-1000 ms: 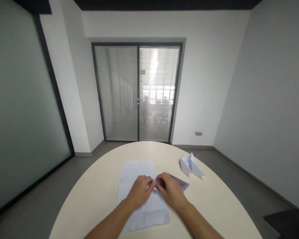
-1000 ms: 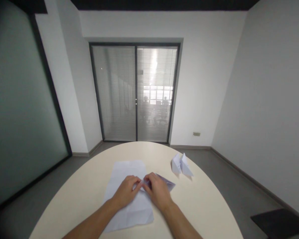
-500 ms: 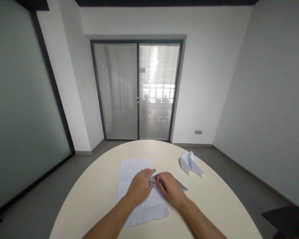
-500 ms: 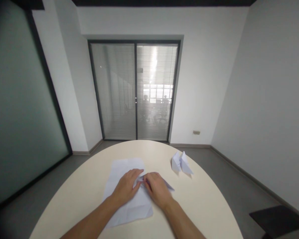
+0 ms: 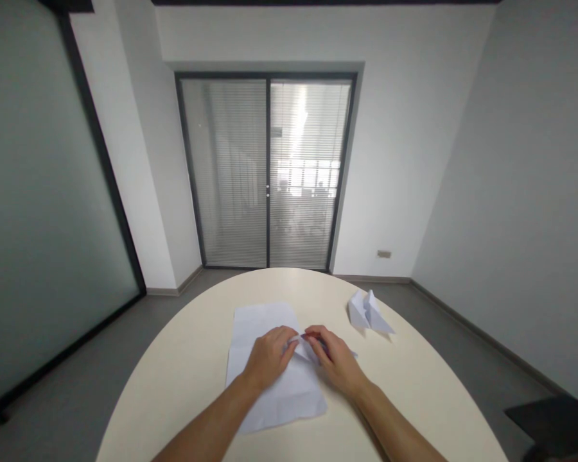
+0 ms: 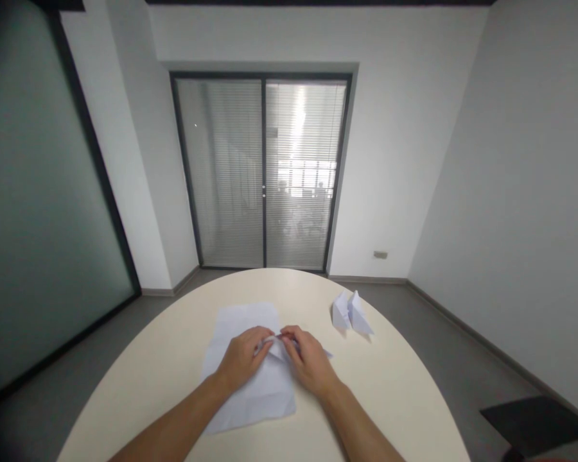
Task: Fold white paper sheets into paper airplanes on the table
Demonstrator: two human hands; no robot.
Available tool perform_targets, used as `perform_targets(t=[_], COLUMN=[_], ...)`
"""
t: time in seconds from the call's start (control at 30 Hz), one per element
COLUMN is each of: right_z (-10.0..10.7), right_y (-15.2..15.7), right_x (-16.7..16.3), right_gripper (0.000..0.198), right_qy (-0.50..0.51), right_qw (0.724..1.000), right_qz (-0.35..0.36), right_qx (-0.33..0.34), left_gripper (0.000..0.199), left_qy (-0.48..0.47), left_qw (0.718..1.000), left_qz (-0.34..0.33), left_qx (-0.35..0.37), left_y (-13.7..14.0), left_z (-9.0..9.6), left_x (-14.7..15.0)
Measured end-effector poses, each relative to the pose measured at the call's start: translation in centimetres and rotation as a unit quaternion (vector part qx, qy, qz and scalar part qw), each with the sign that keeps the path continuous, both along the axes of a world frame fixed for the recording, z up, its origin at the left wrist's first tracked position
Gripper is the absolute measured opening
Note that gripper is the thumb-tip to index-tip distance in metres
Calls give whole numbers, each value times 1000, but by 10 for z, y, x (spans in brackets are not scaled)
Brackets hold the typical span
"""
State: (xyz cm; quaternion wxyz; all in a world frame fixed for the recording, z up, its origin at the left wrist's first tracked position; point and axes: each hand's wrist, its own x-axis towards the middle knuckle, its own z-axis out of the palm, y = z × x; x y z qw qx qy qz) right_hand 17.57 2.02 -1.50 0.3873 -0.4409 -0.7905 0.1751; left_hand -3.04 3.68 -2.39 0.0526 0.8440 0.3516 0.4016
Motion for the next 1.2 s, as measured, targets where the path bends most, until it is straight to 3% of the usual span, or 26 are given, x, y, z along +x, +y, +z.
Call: perform_targets(t=[0.17, 0.3, 0.43, 0.57, 0.7, 0.8, 0.9, 0.97, 1.1, 1.2], right_z=[8, 16, 22, 21, 24, 28, 27, 23, 15, 10], right_y=[-1, -6, -11, -7, -2, -5, -7, -6, 4, 10], right_x=[9, 11, 10, 12, 21, 26, 30, 33, 45, 58], right_gripper=[27, 27, 21, 24, 27, 37, 54, 52, 28, 30], right_qy=[-59, -75, -49, -52, -132, -177, -161, -143, -160, -188], right_qw=[998, 997, 996, 993, 976, 975, 987, 989, 985, 979], right_qz=[-8, 30, 72, 23, -15, -3, 9, -13, -66, -59], right_qx=[4, 15, 29, 101, 172, 136, 13, -44, 4, 57], left_gripper=[9, 9, 10, 7, 6, 5, 13, 18, 27, 28], left_qy=[-51, -66, -91, -110, -106, -86, -53, -37, -16, -19], left_qw=[998, 993, 991, 992, 994, 996, 998, 998, 996, 996], left_qz=[-20, -62, -40, -9, 4, -6, -29, -50, -82, -81], left_qx=[35, 80, 86, 62, 41, 36, 28, 22, -8, -29], left_y=[0, 1, 1, 1, 2, 2, 0, -1, 0, 3], left_z=[4, 4, 3, 2, 0, 2, 3, 2, -2, -5], left_x=[-2, -2, -3, -5, -4, -4, -5, -6, -8, -8])
